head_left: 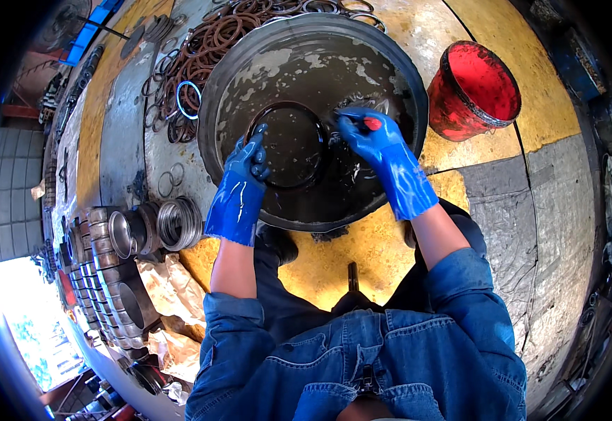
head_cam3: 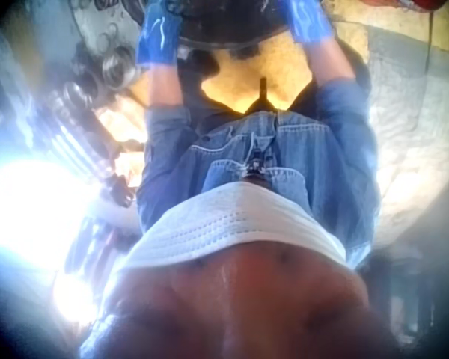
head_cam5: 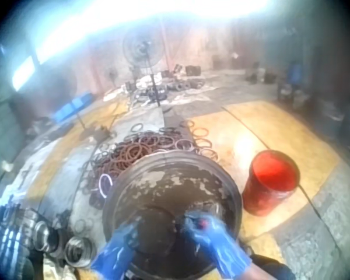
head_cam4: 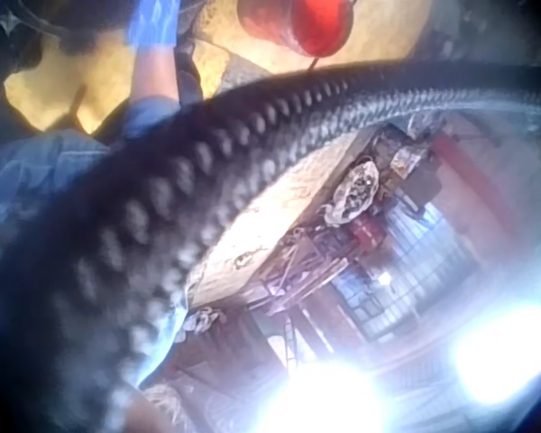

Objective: The person cleans a circular metal part using a brush inside a bucket of fluid, scrubbing the inner and outer surfaces while rotating the part.

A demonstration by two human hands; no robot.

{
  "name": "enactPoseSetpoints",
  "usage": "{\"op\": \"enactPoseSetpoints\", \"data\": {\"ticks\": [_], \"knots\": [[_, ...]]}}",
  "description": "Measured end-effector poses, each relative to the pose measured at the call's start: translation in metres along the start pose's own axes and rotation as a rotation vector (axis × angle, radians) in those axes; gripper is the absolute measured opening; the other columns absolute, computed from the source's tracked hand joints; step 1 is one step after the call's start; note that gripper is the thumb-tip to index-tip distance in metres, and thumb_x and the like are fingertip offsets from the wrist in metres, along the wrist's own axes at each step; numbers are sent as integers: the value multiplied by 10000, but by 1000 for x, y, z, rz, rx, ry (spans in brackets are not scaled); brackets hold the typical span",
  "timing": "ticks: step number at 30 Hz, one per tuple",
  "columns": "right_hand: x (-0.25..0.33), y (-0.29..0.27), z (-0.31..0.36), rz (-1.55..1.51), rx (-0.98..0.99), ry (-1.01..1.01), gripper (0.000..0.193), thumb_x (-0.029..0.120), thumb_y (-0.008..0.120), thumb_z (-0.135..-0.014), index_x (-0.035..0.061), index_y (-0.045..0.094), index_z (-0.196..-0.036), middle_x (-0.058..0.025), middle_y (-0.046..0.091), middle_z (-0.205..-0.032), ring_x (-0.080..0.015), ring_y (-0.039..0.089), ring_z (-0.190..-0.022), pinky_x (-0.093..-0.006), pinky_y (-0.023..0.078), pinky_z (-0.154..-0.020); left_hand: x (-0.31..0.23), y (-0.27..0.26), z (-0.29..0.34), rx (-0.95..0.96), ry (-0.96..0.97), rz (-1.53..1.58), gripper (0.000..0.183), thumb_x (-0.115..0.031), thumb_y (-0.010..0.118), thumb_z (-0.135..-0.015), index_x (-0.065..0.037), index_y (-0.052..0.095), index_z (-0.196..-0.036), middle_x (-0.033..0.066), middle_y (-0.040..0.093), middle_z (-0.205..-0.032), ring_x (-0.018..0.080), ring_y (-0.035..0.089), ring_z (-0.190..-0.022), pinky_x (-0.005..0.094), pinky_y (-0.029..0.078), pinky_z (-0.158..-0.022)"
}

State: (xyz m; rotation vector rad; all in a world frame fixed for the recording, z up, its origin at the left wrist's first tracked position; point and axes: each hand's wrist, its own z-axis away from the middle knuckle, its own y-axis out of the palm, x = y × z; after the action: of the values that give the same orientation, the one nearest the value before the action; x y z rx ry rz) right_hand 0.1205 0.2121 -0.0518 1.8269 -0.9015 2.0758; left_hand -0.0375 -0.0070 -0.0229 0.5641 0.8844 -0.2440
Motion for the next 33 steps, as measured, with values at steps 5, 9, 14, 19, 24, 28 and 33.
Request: {"op": "enactPoseSetpoints", "data": {"ticks": [5, 9, 14, 19, 24, 28, 33], "knots": [[31, 13, -3, -171, 59, -476, 267, 110, 753, -883, 124, 750, -1150, -103, 760, -1046, -252, 739, -904, -337, 597, -842, 8, 1, -1, 87, -42, -25, 407, -204, 599, -1020, -88, 554, -1407, -45, 492, -655, 54, 367, -452, 243, 293, -450], [5, 7, -19, 21, -79, -471, 258, 177, 732, -901, 120, 747, -1152, -115, 760, -1023, -229, 742, -905, -338, 589, -812, 11, 8, -2, 131, -9, -3, 352, -196, 617, -1014, -96, 606, -1351, -35, 520, -651, 61, 384, -447, 238, 298, -441], [-6, -3, -12, 31, 26, 20, 230, 257, 683, -922, 96, 761, -1066, -100, 766, -926, -194, 735, -831, -330, 572, -786, 10, 10, 1, 130, 115, 8, 355, -187, 614, -1018, -90, 600, -1360, -31, 515, -641, 60, 383, -445, 232, 296, -438], [-12, 11, 2, -283, 313, 287, 217, 232, 683, -908, 33, 762, -939, -70, 746, -813, -169, 700, -761, -323, 553, -720, 6, 14, 3, 126, 208, 33, 361, -176, 611, -1020, -84, 594, -1369, -30, 512, -635, 55, 381, -444, 227, 296, -435], [-6, 23, 33, -423, 177, 466, 231, 229, 713, -871, 14, 757, -943, -98, 738, -860, -172, 681, -787, -327, 533, -729, 9, 15, 1, 104, 226, 10, 384, -152, 630, -1007, -71, 590, -1381, -34, 517, -626, 49, 393, -445, 210, 313, -425], [-16, 9, 14, -97, 291, 364, 278, 297, 740, -855, 58, 758, -996, -90, 747, -857, -187, 700, -772, -344, 544, -751, 7, 15, -4, -9, 226, -111, 395, -171, 626, -1013, -64, 582, -1391, -23, 514, -604, 68, 369, -415, 237, 284, -421], [-15, 4, 8, 203, -19, 194, 266, 239, 716, -884, 76, 746, -1092, -108, 764, -987, -241, 739, -893, -339, 571, -834, 10, 14, -5, -20, 176, -163, 394, -173, 639, -1004, -68, 592, -1381, -23, 527, -613, 68, 384, -413, 235, 282, -418]]}}
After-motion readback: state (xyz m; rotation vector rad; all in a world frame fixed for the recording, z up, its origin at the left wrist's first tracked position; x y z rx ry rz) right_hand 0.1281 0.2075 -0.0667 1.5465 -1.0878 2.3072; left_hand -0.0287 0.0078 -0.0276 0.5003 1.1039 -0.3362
